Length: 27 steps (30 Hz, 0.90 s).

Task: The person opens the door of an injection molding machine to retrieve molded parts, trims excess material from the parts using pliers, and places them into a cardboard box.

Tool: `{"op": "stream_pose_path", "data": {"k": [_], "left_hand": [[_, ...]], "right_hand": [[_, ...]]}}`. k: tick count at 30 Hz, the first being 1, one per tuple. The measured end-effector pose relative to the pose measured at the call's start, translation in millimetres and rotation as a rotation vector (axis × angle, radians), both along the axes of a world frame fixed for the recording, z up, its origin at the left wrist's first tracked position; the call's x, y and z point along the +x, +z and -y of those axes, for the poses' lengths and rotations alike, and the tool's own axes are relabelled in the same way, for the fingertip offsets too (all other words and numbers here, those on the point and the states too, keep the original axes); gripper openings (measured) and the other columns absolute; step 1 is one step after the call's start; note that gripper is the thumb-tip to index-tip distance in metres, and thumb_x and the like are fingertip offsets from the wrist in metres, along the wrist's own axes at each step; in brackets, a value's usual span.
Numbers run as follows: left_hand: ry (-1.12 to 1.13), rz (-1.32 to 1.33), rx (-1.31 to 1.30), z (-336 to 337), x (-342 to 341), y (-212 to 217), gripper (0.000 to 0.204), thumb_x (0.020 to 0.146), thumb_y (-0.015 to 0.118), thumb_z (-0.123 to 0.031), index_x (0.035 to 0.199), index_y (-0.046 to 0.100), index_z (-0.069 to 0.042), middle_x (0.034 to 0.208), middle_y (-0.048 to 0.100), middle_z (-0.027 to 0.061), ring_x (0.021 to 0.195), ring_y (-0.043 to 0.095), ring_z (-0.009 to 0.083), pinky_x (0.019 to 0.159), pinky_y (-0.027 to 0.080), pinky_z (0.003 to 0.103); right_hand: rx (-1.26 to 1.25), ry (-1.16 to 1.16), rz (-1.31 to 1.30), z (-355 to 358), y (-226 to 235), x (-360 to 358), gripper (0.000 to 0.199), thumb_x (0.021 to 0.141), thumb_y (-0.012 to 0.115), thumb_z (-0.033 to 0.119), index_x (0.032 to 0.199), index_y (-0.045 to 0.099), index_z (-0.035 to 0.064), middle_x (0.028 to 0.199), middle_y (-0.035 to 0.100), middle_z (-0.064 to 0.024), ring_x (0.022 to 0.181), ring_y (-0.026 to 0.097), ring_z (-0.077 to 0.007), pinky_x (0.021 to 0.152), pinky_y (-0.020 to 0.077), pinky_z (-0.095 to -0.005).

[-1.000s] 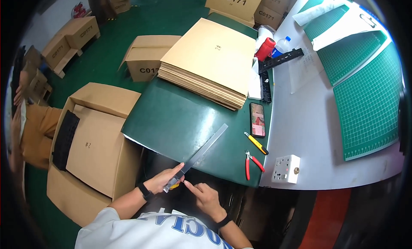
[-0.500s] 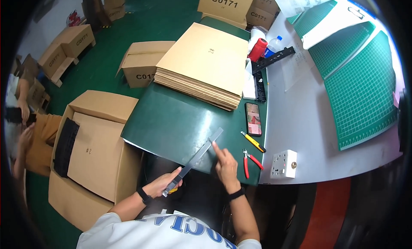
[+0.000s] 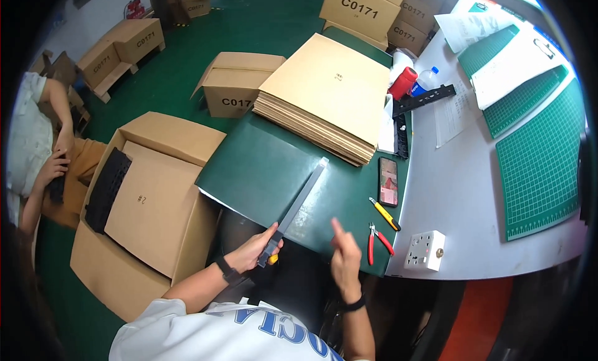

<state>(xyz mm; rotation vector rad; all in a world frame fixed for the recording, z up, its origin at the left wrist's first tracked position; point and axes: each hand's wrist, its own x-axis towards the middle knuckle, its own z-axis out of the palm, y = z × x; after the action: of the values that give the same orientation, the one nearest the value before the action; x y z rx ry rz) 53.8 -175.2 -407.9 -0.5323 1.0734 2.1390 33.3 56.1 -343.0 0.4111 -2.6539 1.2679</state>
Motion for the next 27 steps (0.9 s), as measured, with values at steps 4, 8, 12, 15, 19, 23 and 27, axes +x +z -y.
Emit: {"op": "stream_pose_path", "data": {"k": [4, 8, 12, 15, 19, 23, 27], "left_hand": [[0.076, 0.056, -0.044, -12, -8, -10, 0.057, 0.091, 0.050, -0.062, 0.083, 0.058, -0.006, 0.059, 0.052, 0.0005, 0.049, 0.053, 0.0117, 0.052, 0.053, 0.031], [0.116, 0.087, -0.038, -16, -8, -8, 0.057, 0.089, 0.053, -0.062, 0.080, 0.058, -0.007, 0.059, 0.051, 0.0009, 0.048, 0.053, 0.0121, 0.054, 0.055, 0.032], [0.130, 0.107, -0.074, -19, -9, -9, 0.058, 0.088, 0.054, -0.063, 0.079, 0.059, -0.006, 0.060, 0.051, 0.0016, 0.047, 0.053, 0.0127, 0.053, 0.055, 0.032], [0.145, 0.111, -0.069, -21, -9, -7, 0.058, 0.087, 0.055, -0.063, 0.078, 0.059, -0.006, 0.059, 0.051, 0.0017, 0.047, 0.052, 0.0129, 0.051, 0.054, 0.031], [0.158, 0.102, -0.084, -19, -6, -12, 0.057, 0.087, 0.055, -0.062, 0.077, 0.058, -0.006, 0.059, 0.050, 0.0019, 0.047, 0.052, 0.0129, 0.049, 0.053, 0.030], [0.149, 0.076, -0.038, -19, -7, -15, 0.057, 0.087, 0.056, -0.062, 0.076, 0.057, -0.006, 0.058, 0.051, 0.0023, 0.046, 0.053, 0.0125, 0.048, 0.053, 0.030], [0.151, 0.117, -0.051, -20, -7, -7, 0.057, 0.088, 0.055, -0.062, 0.077, 0.057, -0.006, 0.057, 0.051, 0.0023, 0.044, 0.053, 0.0127, 0.048, 0.054, 0.031]], "right_hand": [[-0.004, 0.155, 0.032, 14, -11, 57, 0.054, 0.074, 0.052, -0.013, 0.121, 0.066, 0.0112, 0.070, 0.053, -0.0082, 0.063, 0.056, -0.0198, 0.059, 0.0457, -0.0295], [0.126, 0.225, -0.053, 24, -23, 79, 0.055, 0.071, 0.064, -0.005, 0.119, 0.067, 0.0205, 0.071, 0.053, -0.0042, 0.063, 0.057, -0.0191, 0.056, 0.0460, -0.0311], [0.171, 0.263, -0.064, 27, -25, 77, 0.055, 0.071, 0.063, -0.004, 0.120, 0.066, 0.0216, 0.072, 0.052, -0.0030, 0.064, 0.056, -0.0183, 0.055, 0.0458, -0.0310], [0.211, 0.298, -0.082, 27, -26, 73, 0.056, 0.071, 0.064, -0.003, 0.121, 0.066, 0.0229, 0.072, 0.051, -0.0021, 0.064, 0.055, -0.0176, 0.055, 0.0453, -0.0309], [0.227, 0.305, -0.083, 30, -25, 65, 0.056, 0.070, 0.061, -0.008, 0.119, 0.067, 0.0181, 0.069, 0.051, -0.0057, 0.061, 0.055, -0.0207, 0.053, 0.0450, -0.0317], [0.257, 0.262, -0.147, 28, -34, 60, 0.058, 0.071, 0.063, -0.002, 0.123, 0.064, 0.0232, 0.071, 0.047, -0.0021, 0.063, 0.053, -0.0183, 0.053, 0.0447, -0.0318], [0.256, 0.314, -0.117, 28, -29, 66, 0.058, 0.070, 0.061, -0.007, 0.121, 0.066, 0.0194, 0.070, 0.050, -0.0047, 0.062, 0.054, -0.0199, 0.053, 0.0449, -0.0313]]}}
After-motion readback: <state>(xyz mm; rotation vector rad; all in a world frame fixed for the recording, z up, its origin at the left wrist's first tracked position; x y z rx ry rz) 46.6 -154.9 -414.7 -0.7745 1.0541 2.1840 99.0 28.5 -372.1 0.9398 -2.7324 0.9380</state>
